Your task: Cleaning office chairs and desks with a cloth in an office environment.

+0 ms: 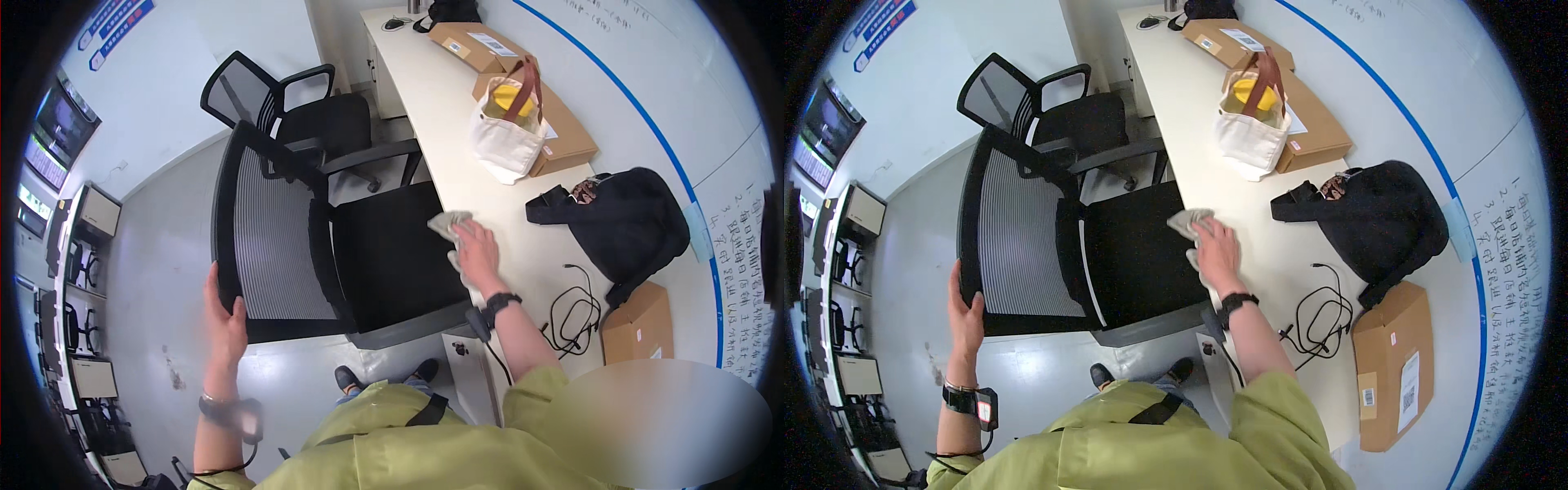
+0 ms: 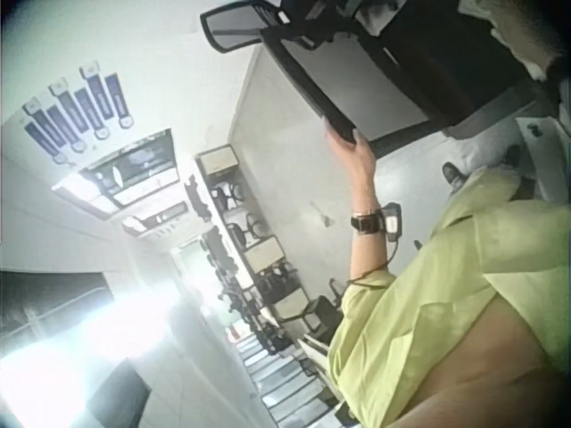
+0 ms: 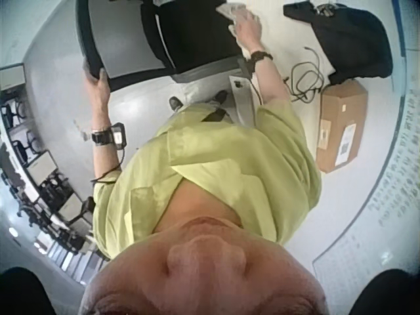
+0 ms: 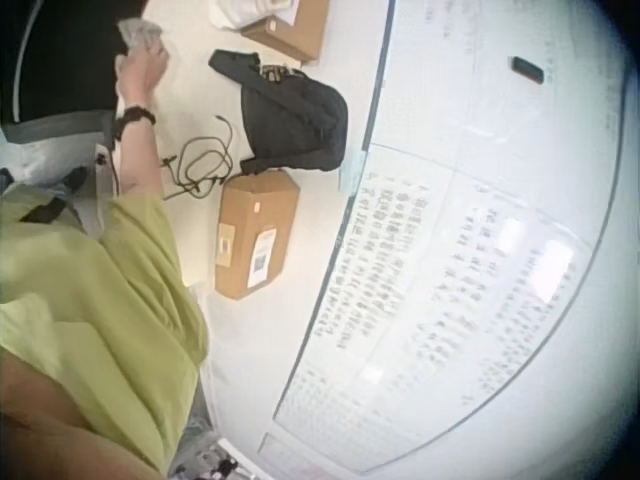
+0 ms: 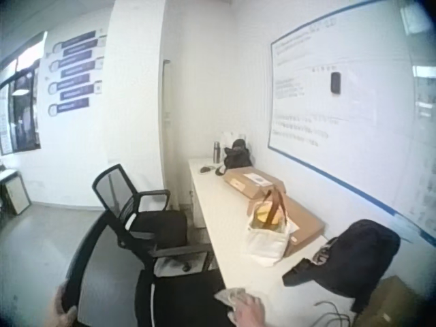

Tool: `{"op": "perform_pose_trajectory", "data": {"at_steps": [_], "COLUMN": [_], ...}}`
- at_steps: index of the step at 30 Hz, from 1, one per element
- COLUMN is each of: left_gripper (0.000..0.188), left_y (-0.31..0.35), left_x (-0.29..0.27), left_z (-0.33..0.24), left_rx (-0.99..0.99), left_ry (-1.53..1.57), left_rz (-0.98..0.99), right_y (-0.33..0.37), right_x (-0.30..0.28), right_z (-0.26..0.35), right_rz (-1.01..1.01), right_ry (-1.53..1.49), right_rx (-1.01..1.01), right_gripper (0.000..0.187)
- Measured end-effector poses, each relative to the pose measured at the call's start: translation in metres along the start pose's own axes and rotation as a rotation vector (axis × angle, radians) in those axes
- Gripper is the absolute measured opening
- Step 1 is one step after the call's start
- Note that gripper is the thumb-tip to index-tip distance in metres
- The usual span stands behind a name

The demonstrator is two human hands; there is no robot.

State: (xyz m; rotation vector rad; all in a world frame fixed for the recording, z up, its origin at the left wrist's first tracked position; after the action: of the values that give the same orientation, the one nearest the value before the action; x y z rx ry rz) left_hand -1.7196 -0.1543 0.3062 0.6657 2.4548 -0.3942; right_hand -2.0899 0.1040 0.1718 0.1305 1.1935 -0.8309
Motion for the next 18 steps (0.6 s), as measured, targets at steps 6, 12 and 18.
{"op": "perform_pose_trajectory", "data": {"at_steps": [6, 12, 18], "left_gripper": [0.071, 0.069, 0.062], "left_y": [0.005, 0.009, 0.004], "left_x": [-0.006, -0.011, -0.012], "left_z": [-0.004, -0.009, -0.003], "left_rx": [0.128, 0.211, 0.178], "left_ry": [0.034, 0.065, 0.172], "left_rz": [-0.032, 0.047, 0.228], "right_y": [0.110, 0.218, 0.217], "right_x": [-0.019, -0.018, 0.001], "right_z": [0.053, 0.098, 0.135], "right_rz": [0.113, 0.321, 0.189], "right_ry": [0.198, 0.316, 0.161], "right_rx": [-0.084, -0.011, 0.194], "right_gripper": [0.033, 0.028, 0.031]}}
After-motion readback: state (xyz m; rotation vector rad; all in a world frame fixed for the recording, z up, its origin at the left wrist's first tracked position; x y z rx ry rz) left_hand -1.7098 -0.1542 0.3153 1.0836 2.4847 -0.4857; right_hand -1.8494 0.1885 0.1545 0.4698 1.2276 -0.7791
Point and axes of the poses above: each hand's wrist, its own y-axis away from the middle knuckle, its own x-axis out of the palm, z = x × y, the point moved 9 cm from there along -y, towards the middle knuckle, and after that the axes turned 5 degrees about -x, right-handed, at the moved point
